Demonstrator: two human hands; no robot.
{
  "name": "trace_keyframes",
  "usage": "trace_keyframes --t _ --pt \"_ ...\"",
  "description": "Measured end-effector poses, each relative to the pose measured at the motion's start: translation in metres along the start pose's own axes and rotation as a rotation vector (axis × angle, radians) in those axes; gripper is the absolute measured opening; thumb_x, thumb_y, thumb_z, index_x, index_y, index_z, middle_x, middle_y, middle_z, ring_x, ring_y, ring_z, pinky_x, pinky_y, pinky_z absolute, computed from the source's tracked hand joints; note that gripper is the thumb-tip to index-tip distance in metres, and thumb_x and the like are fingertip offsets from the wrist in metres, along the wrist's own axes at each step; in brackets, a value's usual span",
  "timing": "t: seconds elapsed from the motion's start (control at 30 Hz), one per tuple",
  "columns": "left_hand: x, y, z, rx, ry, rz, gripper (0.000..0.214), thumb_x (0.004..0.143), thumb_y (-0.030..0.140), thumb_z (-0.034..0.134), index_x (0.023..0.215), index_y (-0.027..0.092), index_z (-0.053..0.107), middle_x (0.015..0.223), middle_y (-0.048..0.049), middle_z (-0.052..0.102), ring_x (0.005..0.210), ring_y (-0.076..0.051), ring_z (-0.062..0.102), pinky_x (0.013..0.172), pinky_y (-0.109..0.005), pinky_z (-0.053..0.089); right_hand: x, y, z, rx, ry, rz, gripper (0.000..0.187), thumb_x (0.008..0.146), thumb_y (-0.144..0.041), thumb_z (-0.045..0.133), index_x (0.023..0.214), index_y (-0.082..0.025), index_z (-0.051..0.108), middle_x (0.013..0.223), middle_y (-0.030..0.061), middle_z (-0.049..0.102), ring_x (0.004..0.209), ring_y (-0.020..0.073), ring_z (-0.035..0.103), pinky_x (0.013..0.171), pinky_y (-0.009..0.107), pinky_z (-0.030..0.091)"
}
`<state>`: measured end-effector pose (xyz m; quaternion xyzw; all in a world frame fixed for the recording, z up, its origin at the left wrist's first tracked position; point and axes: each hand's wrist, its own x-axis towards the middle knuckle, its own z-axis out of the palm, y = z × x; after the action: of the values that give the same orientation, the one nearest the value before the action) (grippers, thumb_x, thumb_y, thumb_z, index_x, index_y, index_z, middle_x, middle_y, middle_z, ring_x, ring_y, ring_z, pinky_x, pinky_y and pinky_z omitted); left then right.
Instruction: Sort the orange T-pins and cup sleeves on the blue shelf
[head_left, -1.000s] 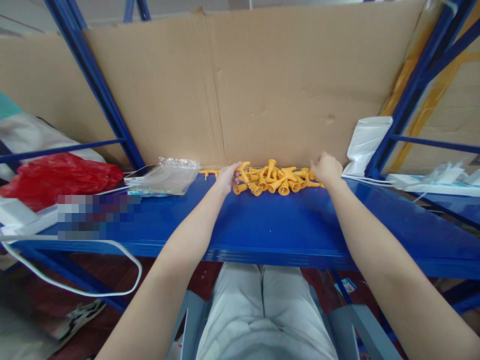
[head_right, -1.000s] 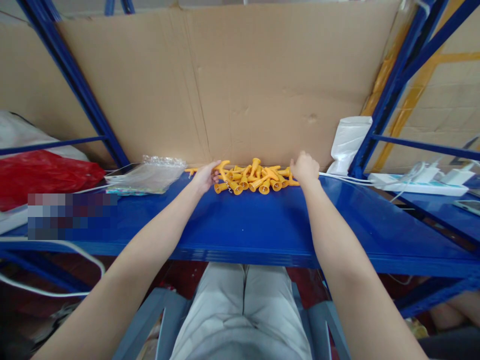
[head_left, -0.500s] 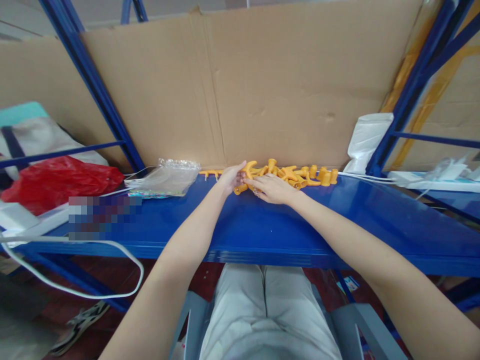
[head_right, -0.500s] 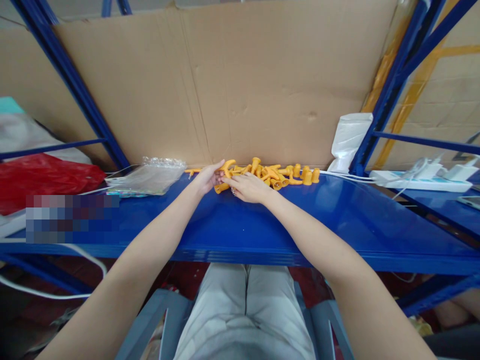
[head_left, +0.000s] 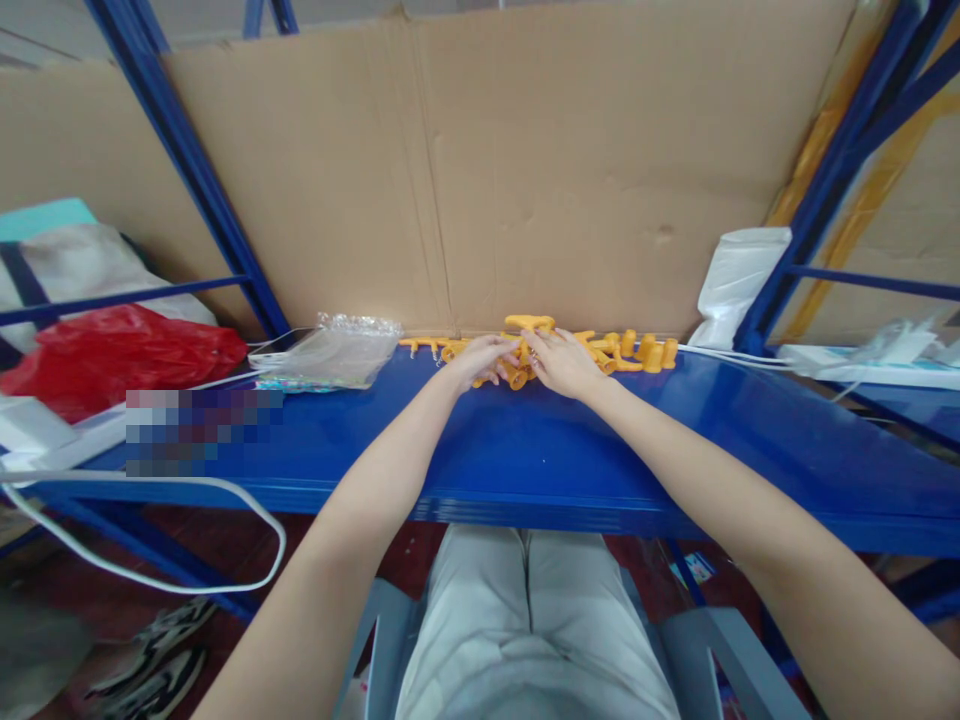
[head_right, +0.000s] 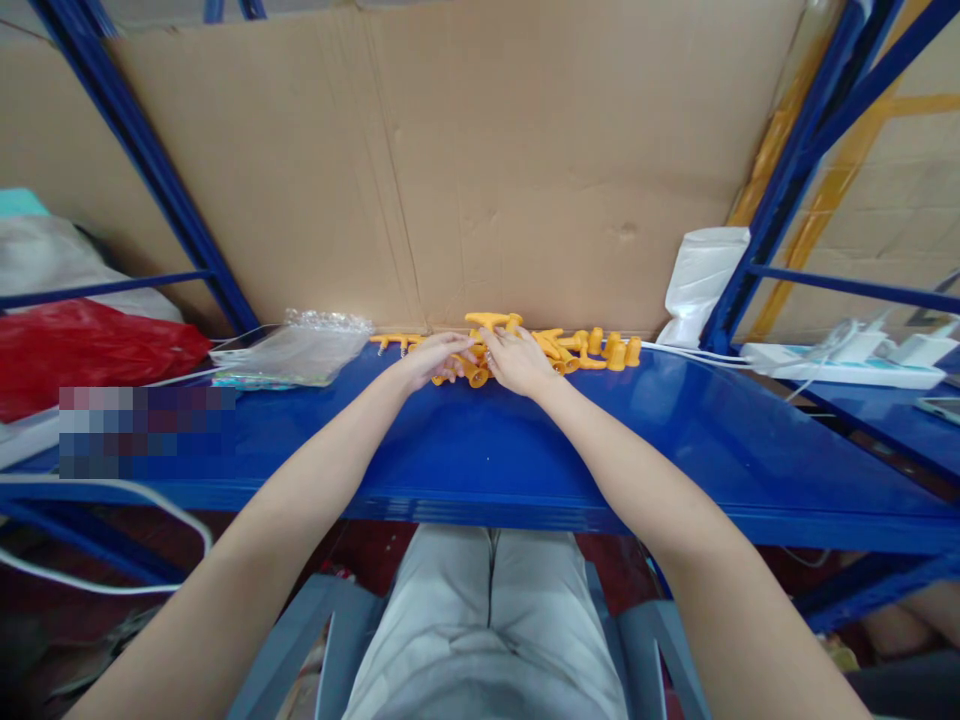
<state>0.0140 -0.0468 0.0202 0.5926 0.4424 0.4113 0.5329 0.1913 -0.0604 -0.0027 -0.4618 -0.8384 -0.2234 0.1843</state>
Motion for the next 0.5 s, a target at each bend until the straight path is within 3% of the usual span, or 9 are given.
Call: trace_keyframes --t 0.17,0.5 --pt "-0.0023 -0.0043 0.0037 0.157 -0.230 0.050 0.023 0.084 0.033 0.078 0.074 0.016 0.066 0.065 -0.0050 0.070 0.045 -0.008 0.057 0.043 -0.018 0.039 0.0024 0.0005 0.0048 0.015 0.004 0.019 0.057 0.095 -0.018 0.032 0.150 -0.004 0.039 0.147 0.0241 0.055 0.137 0.0313 0.051 0.110 0.049 0.038" --pt "-0.0052 -0.0031 0.0090 0.173 -0.220 0.110 0.017 0.081 0.016 0.076 0.068 0.014 0.066 0.062 -0.0028 0.067 0.044 -0.007 0.055 0.045 -0.017 0.040 0.0018 0.0000 0.0070 0.022 -0.031 0.051 0.061 0.095 -0.018 0.035 0.155 -0.006 0.036 0.142 0.0243 0.059 0.132 0.0346 0.055 0.104 0.051 0.043"
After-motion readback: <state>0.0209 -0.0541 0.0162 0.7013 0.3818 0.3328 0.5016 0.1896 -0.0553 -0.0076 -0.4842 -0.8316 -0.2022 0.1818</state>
